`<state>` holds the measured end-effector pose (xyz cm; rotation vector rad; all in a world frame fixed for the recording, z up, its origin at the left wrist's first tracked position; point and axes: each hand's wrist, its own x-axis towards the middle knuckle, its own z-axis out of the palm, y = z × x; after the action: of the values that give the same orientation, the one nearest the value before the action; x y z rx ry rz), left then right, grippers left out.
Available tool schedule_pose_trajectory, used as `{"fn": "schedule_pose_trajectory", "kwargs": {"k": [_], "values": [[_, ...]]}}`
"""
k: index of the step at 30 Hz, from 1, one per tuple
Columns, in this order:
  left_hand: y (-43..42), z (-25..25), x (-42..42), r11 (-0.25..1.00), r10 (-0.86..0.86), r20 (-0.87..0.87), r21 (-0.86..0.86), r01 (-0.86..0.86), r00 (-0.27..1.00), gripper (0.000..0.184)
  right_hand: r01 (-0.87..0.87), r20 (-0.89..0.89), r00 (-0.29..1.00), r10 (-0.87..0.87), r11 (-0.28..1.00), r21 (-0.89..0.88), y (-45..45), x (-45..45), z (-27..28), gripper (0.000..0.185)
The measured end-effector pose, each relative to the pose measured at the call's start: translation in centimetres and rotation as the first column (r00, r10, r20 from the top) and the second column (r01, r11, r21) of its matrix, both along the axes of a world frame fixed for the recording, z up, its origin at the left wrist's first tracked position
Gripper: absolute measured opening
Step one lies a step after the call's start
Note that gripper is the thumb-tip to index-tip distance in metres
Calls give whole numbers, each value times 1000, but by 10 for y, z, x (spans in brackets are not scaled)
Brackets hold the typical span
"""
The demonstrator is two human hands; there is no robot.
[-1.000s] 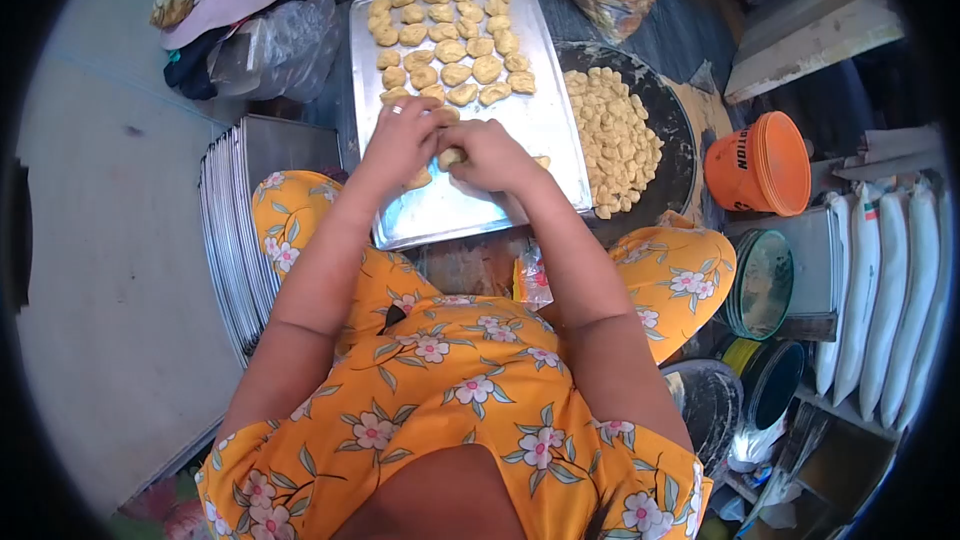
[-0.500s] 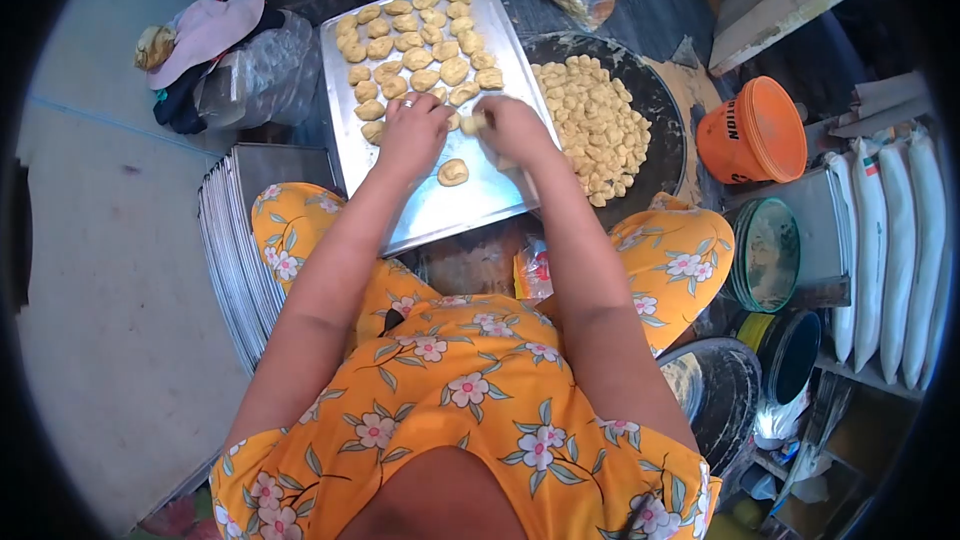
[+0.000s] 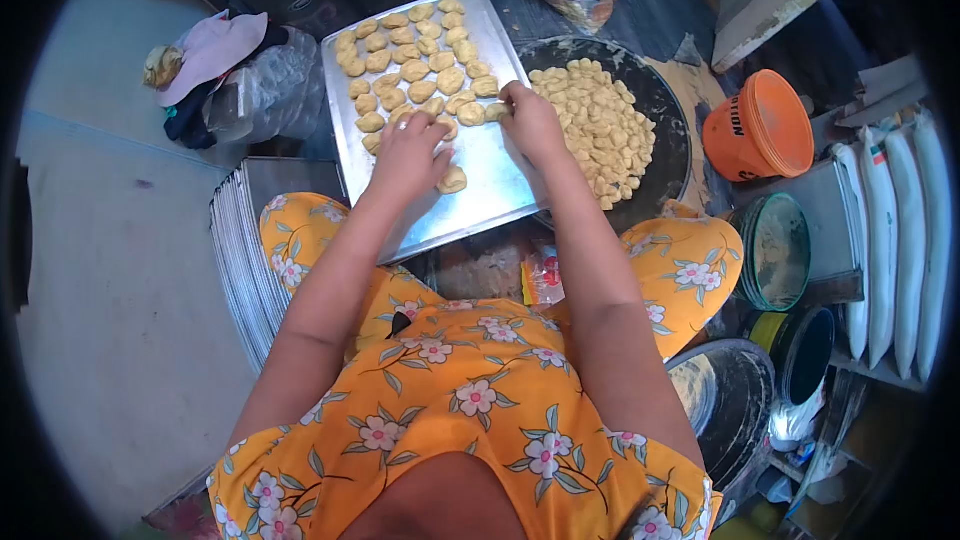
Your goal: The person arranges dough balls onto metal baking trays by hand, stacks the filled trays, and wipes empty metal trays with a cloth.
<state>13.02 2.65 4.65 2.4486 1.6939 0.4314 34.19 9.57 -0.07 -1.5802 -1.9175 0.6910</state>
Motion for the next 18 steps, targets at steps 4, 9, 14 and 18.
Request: {"fn": "schedule_pose_trajectory", "kwargs": {"k": [4, 9, 14, 18], "values": [[-54, 21, -40, 957, 145, -105, -237, -166, 984, 33, -162, 59, 986, 155, 973, 164, -19, -22, 18, 28], [-55, -21, -65, 953, 291, 233, -151, -262, 928, 31, -511, 55, 848, 527, 840, -181, -60, -70, 24, 31], [-44, -22, -65, 948, 319, 239, -71, -311, 917, 29, -291, -17, 954, 300, 935, 203, -60, -111, 1, 20], [-39, -29, -65, 973, 228, 259, -35, -227, 939, 29, -218, -45, 970, 239, 938, 270, -60, -104, -10, 19]]}}
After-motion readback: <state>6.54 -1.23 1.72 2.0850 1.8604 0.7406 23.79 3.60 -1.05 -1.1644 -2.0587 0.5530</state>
